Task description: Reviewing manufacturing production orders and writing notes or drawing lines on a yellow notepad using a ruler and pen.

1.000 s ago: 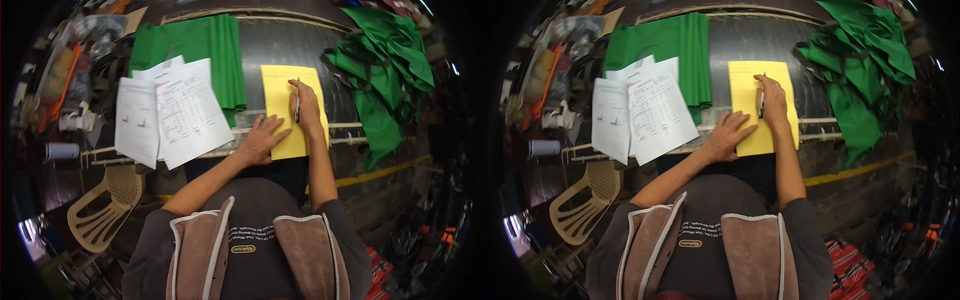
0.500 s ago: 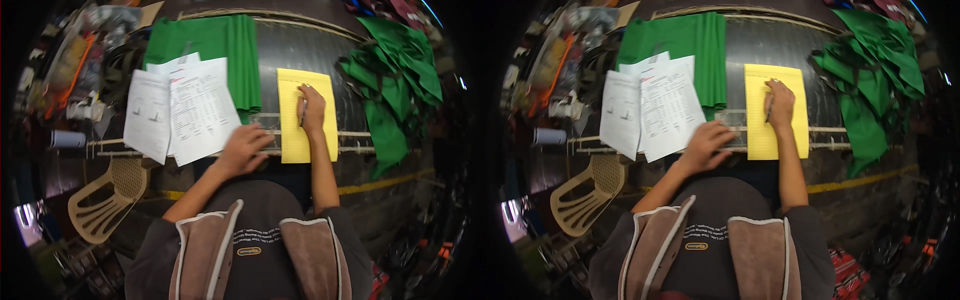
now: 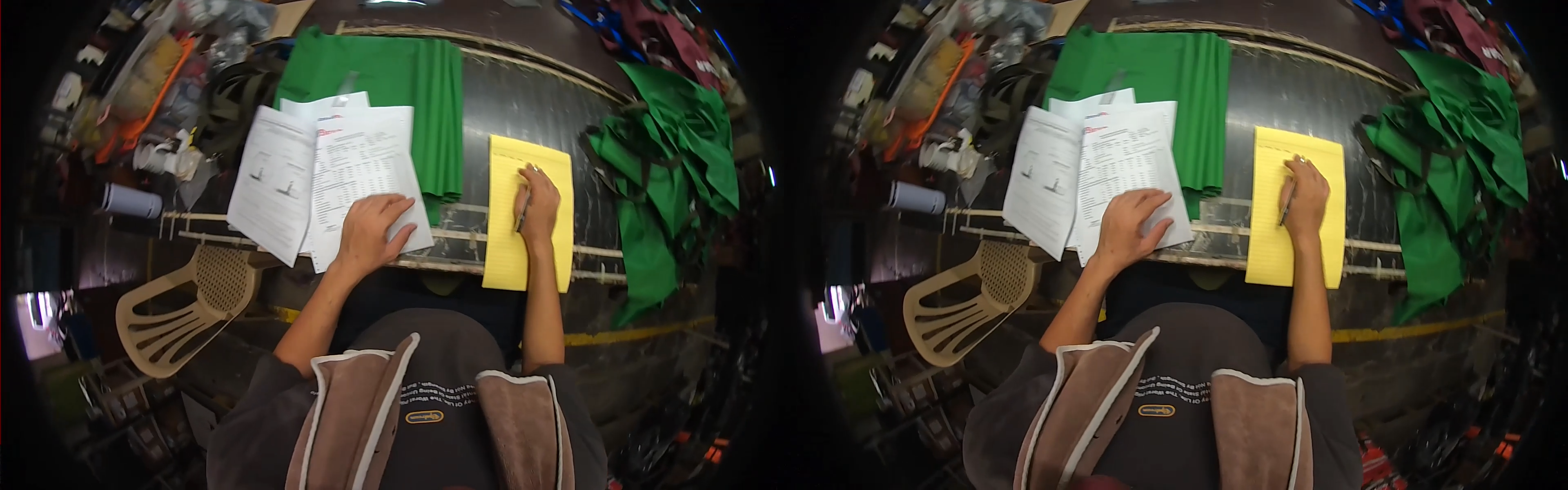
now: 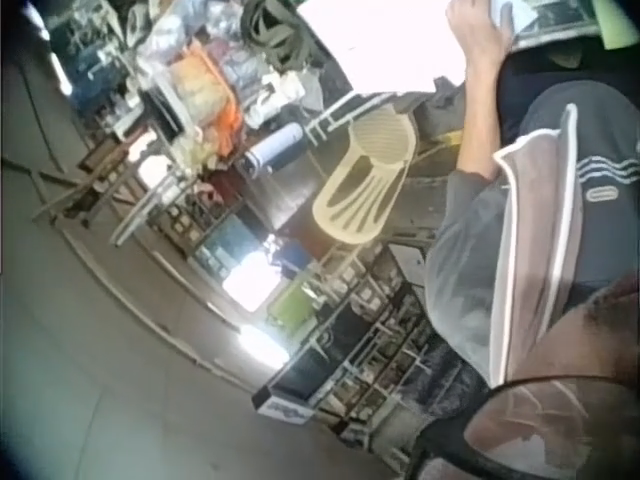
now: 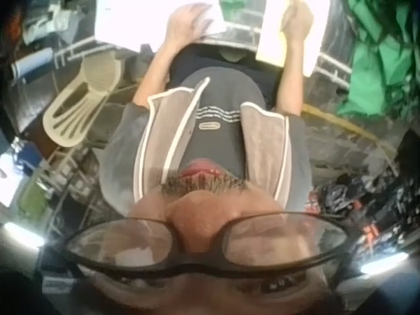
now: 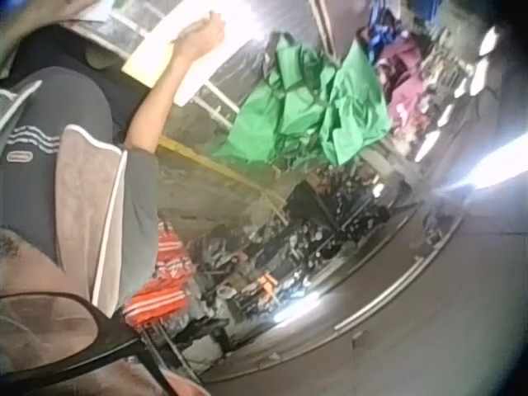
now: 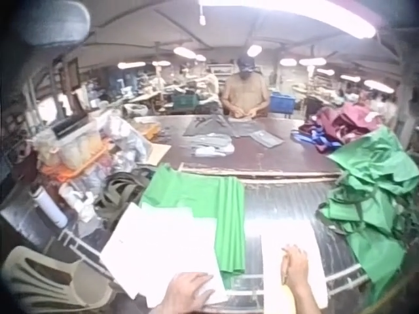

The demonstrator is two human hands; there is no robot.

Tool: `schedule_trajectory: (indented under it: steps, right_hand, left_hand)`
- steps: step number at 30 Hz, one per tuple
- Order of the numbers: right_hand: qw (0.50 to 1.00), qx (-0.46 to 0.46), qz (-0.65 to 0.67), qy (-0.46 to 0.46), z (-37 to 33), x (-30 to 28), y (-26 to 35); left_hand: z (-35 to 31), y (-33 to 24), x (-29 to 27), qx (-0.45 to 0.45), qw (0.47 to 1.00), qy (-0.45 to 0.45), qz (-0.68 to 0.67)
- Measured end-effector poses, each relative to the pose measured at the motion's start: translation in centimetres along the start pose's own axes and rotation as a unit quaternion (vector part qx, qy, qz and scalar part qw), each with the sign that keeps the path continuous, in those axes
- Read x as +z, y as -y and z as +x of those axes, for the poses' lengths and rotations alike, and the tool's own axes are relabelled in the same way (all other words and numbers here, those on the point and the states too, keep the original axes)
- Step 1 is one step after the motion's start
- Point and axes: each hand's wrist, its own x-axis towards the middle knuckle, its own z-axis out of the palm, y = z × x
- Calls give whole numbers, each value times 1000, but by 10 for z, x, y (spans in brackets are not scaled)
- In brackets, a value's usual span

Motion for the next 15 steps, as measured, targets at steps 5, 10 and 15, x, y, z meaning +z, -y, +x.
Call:
schedule_trajectory:
  steps: [5, 10, 15]
  right_hand:
    - [1000, 5, -21, 11, -7, 4, -11]
    - [1000, 3, -14, -5, -4, -1, -10]
    - [1000, -4, -6, -17, 2, 7, -1]
  left_hand:
    - [61, 41, -39, -21, 988, -132, 77]
    - [165, 117, -64, -218, 963, -98, 123]
    - [212, 197, -32, -332, 895, 47, 296]
